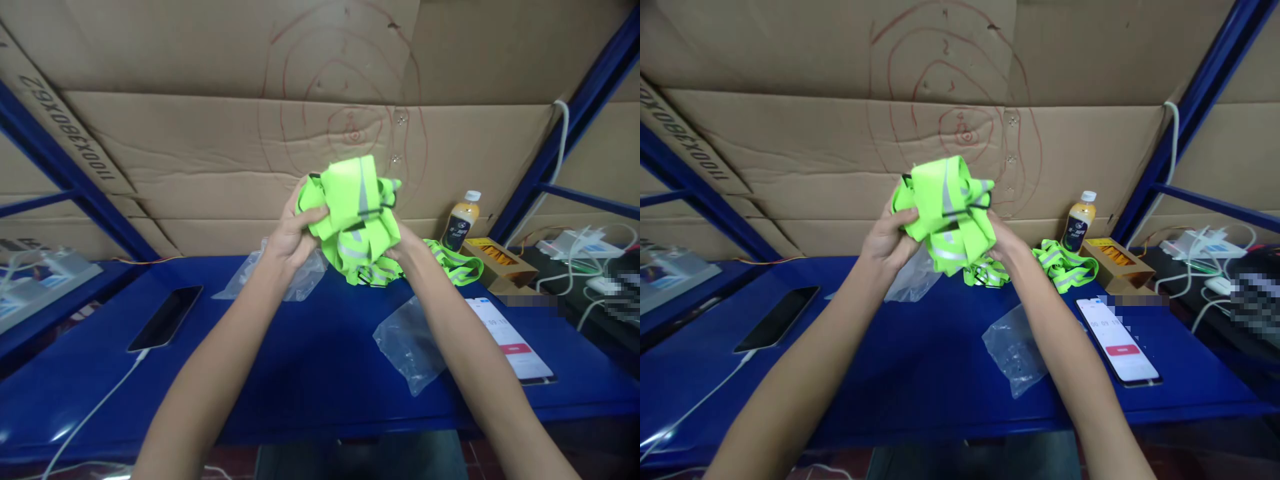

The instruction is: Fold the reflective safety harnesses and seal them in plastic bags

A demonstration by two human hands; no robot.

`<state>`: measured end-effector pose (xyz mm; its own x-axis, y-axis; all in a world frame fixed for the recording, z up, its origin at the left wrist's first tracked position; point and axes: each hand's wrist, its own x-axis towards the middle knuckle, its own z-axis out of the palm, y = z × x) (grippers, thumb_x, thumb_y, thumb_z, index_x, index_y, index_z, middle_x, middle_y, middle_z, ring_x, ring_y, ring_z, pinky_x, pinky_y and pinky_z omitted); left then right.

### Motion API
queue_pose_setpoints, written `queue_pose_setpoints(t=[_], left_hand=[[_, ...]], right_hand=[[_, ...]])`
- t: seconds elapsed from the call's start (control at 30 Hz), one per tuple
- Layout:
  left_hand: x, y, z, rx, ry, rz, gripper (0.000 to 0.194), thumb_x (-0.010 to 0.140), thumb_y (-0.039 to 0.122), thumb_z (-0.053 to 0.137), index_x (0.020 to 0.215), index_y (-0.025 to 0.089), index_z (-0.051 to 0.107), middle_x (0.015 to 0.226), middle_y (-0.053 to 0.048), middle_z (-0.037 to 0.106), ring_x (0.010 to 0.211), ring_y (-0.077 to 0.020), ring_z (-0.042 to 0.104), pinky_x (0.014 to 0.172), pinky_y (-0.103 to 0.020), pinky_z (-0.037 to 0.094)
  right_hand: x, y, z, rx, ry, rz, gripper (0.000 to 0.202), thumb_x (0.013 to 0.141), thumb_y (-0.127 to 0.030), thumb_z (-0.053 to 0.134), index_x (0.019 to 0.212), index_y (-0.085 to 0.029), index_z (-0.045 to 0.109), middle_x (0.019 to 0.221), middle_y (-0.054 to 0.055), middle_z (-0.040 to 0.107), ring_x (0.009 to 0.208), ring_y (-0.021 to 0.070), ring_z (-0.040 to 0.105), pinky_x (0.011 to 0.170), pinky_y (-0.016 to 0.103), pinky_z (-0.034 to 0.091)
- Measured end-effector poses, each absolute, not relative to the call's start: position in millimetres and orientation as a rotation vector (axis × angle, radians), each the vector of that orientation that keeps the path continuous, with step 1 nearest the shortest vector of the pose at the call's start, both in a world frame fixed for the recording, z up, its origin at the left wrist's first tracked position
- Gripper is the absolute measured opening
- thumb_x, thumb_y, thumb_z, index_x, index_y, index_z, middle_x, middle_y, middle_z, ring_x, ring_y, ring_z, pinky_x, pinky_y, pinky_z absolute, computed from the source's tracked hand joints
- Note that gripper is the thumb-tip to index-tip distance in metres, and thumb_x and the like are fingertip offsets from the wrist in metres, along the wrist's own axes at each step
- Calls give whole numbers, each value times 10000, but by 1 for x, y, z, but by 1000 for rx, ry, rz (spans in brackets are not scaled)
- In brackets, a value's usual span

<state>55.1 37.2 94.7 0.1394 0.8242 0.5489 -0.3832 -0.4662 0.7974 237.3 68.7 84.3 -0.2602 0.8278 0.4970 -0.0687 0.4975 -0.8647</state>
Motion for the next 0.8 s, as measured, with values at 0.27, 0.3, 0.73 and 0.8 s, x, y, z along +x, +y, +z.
queue_pose_setpoints(t=[0.27, 0.3, 0.73, 0.8], left_hand=[[61, 49, 91, 1420, 738, 1949, 662, 823, 471, 839, 1392, 312, 541, 1341, -45, 708, 1213, -284, 696, 880, -356, 616], [62, 46, 90, 1480, 807, 2012, 650, 851, 479, 821, 1409, 315, 532, 1368, -45, 689, 1222, -276, 686, 888, -345, 608], [44, 49, 74, 2180, 1011, 2055, 285, 896, 215, 724, 1175, 277, 713, 1349, -86, 680, 1465, -339, 510, 1269, -488, 358], [42, 51, 74, 2125, 1030, 2039, 297, 887, 212, 726, 1179, 267, 708, 1361, -93, 665, 1441, -333, 527, 1247, -459, 383]], right_hand=[[199, 43, 96, -552, -1353, 1394, 900, 981, -897, 191, 1202, -200, 715, 856, 89, 796, 907, 280, 775, 818, 441, 686], [197, 42, 96, -552, -1309, 1441, 908, 977, -903, 180, 1201, -200, 709, 832, 92, 787, 852, 279, 774, 786, 445, 691], [181, 54, 72, -693, -998, 1330, 426, 1026, -627, 508, 1145, -248, 663, 784, 49, 756, 710, 268, 751, 680, 438, 673], [181, 56, 69, -748, -1042, 1249, 386, 988, -617, 571, 1069, -253, 673, 744, 29, 729, 737, 263, 742, 689, 410, 652]])
